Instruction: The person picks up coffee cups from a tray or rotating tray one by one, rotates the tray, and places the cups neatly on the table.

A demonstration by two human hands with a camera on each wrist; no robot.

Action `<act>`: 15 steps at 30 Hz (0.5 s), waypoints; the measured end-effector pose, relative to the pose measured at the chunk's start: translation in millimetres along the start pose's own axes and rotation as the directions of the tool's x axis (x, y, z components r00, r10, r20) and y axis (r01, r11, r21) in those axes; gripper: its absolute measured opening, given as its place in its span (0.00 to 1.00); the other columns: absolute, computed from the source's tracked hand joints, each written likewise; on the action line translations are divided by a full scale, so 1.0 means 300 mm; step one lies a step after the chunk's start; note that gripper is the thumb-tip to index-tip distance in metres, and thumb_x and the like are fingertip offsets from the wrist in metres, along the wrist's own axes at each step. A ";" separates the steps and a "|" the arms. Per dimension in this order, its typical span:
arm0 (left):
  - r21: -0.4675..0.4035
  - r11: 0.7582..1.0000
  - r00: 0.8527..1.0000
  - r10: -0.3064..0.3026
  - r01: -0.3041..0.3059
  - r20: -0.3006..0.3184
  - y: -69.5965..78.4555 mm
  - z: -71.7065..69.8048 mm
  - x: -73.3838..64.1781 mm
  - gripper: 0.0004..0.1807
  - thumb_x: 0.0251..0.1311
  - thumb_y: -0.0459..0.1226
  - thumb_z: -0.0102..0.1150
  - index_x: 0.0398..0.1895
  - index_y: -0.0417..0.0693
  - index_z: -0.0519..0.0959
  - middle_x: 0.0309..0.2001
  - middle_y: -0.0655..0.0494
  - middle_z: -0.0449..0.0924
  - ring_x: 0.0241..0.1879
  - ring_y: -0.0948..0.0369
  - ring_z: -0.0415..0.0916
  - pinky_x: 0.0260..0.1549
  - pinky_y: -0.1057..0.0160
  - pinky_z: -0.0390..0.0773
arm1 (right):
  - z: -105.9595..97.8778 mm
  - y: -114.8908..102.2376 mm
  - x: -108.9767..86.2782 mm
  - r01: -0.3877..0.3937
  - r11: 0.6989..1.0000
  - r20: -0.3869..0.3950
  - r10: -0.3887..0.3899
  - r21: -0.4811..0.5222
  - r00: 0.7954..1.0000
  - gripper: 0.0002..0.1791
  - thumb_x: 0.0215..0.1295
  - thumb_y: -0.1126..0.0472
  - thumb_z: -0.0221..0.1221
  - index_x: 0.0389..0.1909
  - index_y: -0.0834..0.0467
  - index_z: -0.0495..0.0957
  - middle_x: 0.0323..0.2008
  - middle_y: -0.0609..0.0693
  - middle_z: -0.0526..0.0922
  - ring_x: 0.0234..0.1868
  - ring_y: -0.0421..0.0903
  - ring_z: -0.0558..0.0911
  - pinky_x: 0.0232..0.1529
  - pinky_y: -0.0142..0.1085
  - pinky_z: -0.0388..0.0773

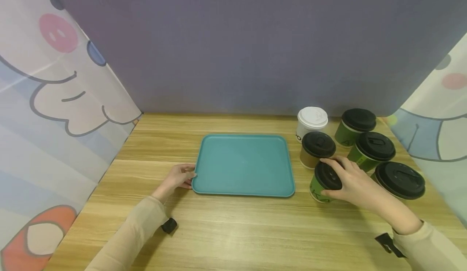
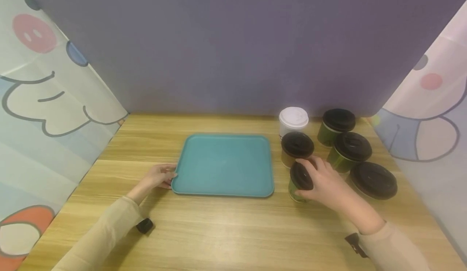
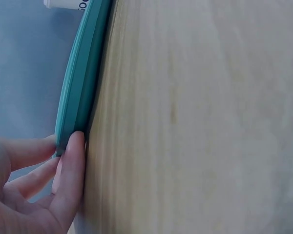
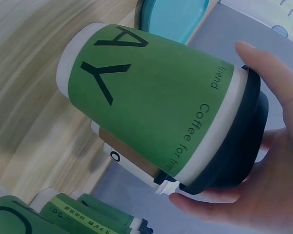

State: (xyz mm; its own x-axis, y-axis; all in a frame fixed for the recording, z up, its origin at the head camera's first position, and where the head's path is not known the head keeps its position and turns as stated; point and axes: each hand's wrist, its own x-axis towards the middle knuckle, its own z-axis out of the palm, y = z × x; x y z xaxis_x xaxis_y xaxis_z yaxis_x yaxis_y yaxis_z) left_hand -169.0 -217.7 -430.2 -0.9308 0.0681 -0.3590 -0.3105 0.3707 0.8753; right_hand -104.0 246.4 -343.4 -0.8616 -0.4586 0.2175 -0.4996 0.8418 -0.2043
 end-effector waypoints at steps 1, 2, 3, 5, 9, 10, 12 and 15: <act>0.005 1.000 1.000 -0.001 0.001 -0.002 0.001 0.000 0.001 0.23 0.57 0.28 0.50 0.56 0.28 0.64 0.28 0.46 0.74 0.19 0.62 0.73 0.22 0.62 0.81 | -0.002 -0.001 0.000 -0.002 1.000 0.002 0.002 -0.006 1.000 0.43 0.39 0.48 0.69 0.56 0.61 0.62 0.48 0.70 0.64 0.42 0.71 0.69 0.33 0.60 0.72; 0.011 1.000 1.000 -0.001 0.001 -0.003 0.003 0.000 0.001 0.23 0.57 0.28 0.50 0.56 0.29 0.64 0.28 0.46 0.74 0.19 0.62 0.73 0.23 0.62 0.81 | -0.004 -0.003 0.001 -0.004 1.000 0.004 0.005 -0.011 1.000 0.44 0.40 0.47 0.68 0.56 0.62 0.62 0.48 0.70 0.64 0.43 0.71 0.69 0.34 0.60 0.71; 0.019 1.000 1.000 -0.001 0.001 -0.003 0.005 0.000 0.003 0.22 0.57 0.28 0.50 0.56 0.29 0.64 0.29 0.45 0.74 0.20 0.62 0.73 0.23 0.62 0.81 | -0.007 -0.007 0.002 -0.009 1.000 0.005 0.009 -0.013 1.000 0.44 0.41 0.46 0.67 0.57 0.62 0.62 0.48 0.71 0.64 0.43 0.71 0.69 0.35 0.61 0.71; 0.049 0.999 1.000 0.010 -0.010 0.001 0.011 0.000 0.004 0.22 0.56 0.28 0.50 0.56 0.28 0.64 0.30 0.44 0.74 0.20 0.61 0.73 0.24 0.61 0.81 | -0.014 -0.016 0.006 -0.027 1.000 0.009 0.027 -0.010 1.000 0.43 0.45 0.44 0.65 0.58 0.62 0.61 0.50 0.71 0.63 0.46 0.71 0.67 0.38 0.63 0.69; 0.119 0.992 0.999 0.043 -0.045 0.016 0.030 -0.005 0.004 0.22 0.57 0.27 0.49 0.55 0.27 0.64 0.32 0.41 0.75 0.21 0.60 0.74 0.24 0.60 0.81 | -0.027 -0.046 0.025 -0.036 0.999 -0.011 0.036 0.010 0.999 0.40 0.50 0.46 0.62 0.59 0.63 0.61 0.53 0.72 0.61 0.49 0.71 0.64 0.42 0.64 0.65; 0.135 0.989 0.998 0.055 -0.057 0.018 0.034 -0.007 0.004 0.21 0.57 0.27 0.48 0.54 0.26 0.64 0.32 0.40 0.75 0.20 0.60 0.74 0.23 0.60 0.81 | -0.029 -0.055 0.032 -0.025 1.000 -0.031 0.025 0.005 0.999 0.39 0.50 0.47 0.62 0.59 0.63 0.61 0.53 0.71 0.61 0.49 0.71 0.64 0.43 0.65 0.64; 0.176 0.982 0.997 0.076 -0.076 0.008 0.046 -0.011 0.004 0.21 0.57 0.28 0.49 0.54 0.27 0.65 0.31 0.41 0.76 0.19 0.60 0.75 0.22 0.61 0.81 | -0.028 -0.069 0.046 0.014 1.000 -0.085 -0.015 -0.019 0.996 0.38 0.49 0.49 0.63 0.58 0.64 0.62 0.52 0.71 0.62 0.48 0.71 0.65 0.43 0.64 0.63; 0.273 0.955 0.991 0.133 -0.119 -0.031 0.074 -0.017 0.000 0.20 0.58 0.30 0.50 0.53 0.29 0.68 0.31 0.41 0.76 0.18 0.59 0.75 0.21 0.62 0.80 | -0.025 -0.092 0.069 0.065 0.996 -0.150 -0.073 -0.056 0.986 0.37 0.48 0.51 0.64 0.56 0.64 0.64 0.52 0.71 0.63 0.48 0.69 0.66 0.45 0.63 0.63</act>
State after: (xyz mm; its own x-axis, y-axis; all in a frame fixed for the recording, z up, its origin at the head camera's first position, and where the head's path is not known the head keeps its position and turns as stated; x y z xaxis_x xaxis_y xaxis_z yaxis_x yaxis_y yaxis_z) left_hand -176.9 -214.2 -409.3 -0.9694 0.0876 -0.2291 -0.1327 0.5982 0.7903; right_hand -107.3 215.9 -326.0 -0.7998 -0.4704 0.3728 -0.5486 0.8249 -0.1362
